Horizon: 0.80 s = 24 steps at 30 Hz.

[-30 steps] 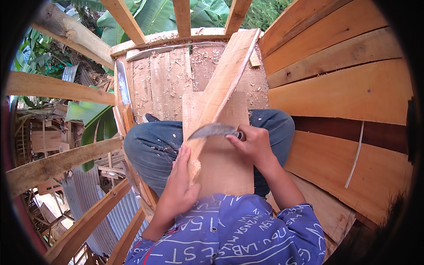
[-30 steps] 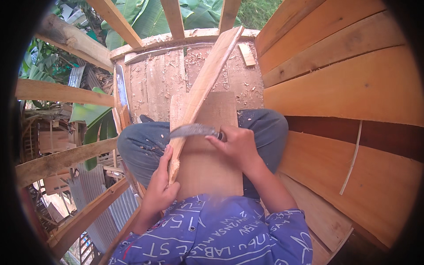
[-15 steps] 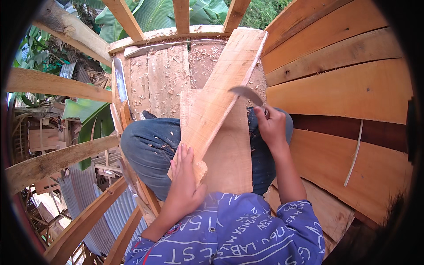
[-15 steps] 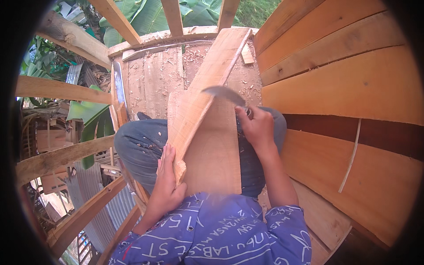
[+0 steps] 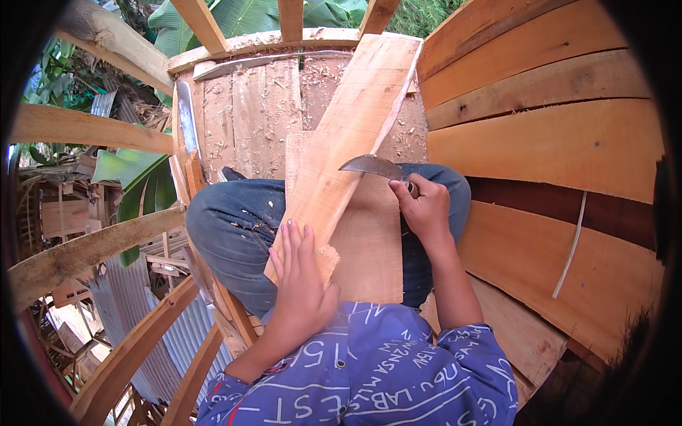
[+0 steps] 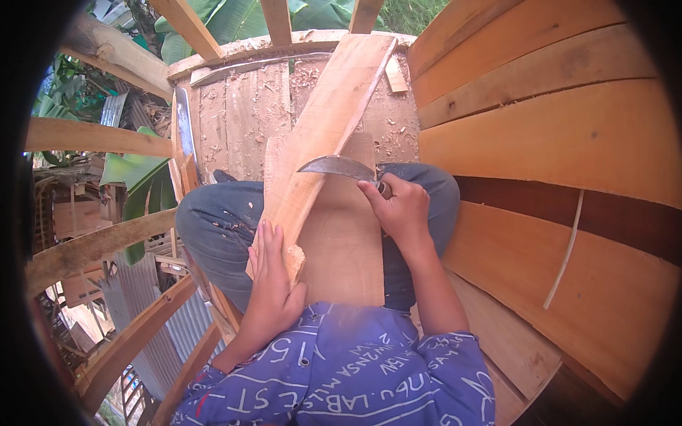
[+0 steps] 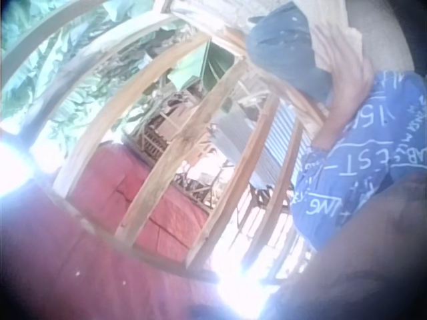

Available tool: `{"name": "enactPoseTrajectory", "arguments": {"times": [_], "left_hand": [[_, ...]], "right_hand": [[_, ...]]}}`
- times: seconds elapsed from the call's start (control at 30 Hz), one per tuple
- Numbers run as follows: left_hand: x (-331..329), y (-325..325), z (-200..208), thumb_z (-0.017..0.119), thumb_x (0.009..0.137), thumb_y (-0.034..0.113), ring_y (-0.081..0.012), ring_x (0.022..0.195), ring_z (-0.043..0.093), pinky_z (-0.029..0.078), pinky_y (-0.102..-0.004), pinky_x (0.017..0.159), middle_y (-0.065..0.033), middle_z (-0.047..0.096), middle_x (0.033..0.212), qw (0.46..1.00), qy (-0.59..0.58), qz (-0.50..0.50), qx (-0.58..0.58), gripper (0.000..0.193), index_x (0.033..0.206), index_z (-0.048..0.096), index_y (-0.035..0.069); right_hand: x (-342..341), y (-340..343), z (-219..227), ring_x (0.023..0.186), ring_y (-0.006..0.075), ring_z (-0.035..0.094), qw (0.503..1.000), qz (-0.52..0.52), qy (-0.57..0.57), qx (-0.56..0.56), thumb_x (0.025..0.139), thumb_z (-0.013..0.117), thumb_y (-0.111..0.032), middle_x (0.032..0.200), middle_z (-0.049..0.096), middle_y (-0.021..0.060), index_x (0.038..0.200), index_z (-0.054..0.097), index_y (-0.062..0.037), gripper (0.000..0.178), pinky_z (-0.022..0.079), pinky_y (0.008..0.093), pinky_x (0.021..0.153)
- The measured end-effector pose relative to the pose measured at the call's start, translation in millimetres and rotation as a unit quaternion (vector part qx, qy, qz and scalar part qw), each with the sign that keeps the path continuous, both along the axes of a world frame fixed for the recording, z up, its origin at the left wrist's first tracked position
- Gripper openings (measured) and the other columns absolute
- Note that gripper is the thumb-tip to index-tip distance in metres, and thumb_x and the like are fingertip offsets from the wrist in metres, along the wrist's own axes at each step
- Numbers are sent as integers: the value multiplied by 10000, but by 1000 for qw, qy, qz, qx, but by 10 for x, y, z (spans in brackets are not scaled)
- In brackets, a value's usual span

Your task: The person sits cross-legged on a wooden floor and uses a curved knife to shave and shape a rectangular piece of light-colored wood. They hold the wood steady with their left hand and make repeated carving strokes with the knife in their right hand, removing thin shavings from the surface.

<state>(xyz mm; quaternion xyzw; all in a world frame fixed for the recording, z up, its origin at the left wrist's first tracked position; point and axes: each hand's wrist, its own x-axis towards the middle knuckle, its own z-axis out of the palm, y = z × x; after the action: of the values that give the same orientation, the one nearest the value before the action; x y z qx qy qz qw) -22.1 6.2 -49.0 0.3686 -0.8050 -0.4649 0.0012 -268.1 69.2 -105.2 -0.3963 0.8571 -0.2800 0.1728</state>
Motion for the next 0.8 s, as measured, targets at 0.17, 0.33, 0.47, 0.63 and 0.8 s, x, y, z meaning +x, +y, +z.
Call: {"name": "enactPoseTrajectory", "arguments": {"times": [0.17, 0.33, 0.47, 0.63, 0.8], "left_hand": [[-12, -3, 18, 559, 737, 88, -527, 1444, 11, -19, -655, 1118, -407, 87, 1509, 1000, 2, -5, -1, 851, 1451, 148, -124], [-26, -14, 10, 571, 735, 90, -529, 1443, 7, -12, -663, 1115, -410, 84, 1506, 1000, -5, -5, 2, 863, 1452, 143, -126], [-24, 10, 24, 538, 736, 64, -498, 1457, 8, -4, -621, 1138, -389, 79, 1521, 1000, -16, -7, -15, 856, 1467, 127, -107], [-26, -6, 46, 521, 734, 49, -485, 1464, 8, -2, -599, 1150, -378, 79, 1528, 1000, -20, -9, -7, 853, 1473, 121, -95], [-25, -4, 30, 519, 734, 47, -486, 1463, 7, 0, -601, 1149, -376, 78, 1529, 1000, -17, -7, -10, 846, 1471, 128, -94]], "right_hand": [[24, 60, -85, 490, 322, 566, 999, 20, 24, -37, 833, 724, -397, 519, 525, 146, 651, 586, -23, 438, 413, 388, 467], [75, 15, -81, 480, 305, 558, 993, 48, 45, -96, 830, 730, -392, 508, 516, 134, 641, 580, -25, 440, 410, 369, 458], [-115, 0, -108, 466, 286, 549, 1000, -1, -20, -6, 810, 747, -403, 549, 537, 125, 657, 573, -31, 438, 417, 367, 459], [32, 31, -103, 429, 264, 510, 972, 182, 92, -120, 824, 743, -393, 482, 475, 113, 613, 556, -35, 455, 388, 359, 442], [3, -31, -136, 452, 266, 519, 997, 40, 34, -50, 804, 752, -428, 519, 487, 107, 615, 536, -51, 474, 393, 365, 443]]}}
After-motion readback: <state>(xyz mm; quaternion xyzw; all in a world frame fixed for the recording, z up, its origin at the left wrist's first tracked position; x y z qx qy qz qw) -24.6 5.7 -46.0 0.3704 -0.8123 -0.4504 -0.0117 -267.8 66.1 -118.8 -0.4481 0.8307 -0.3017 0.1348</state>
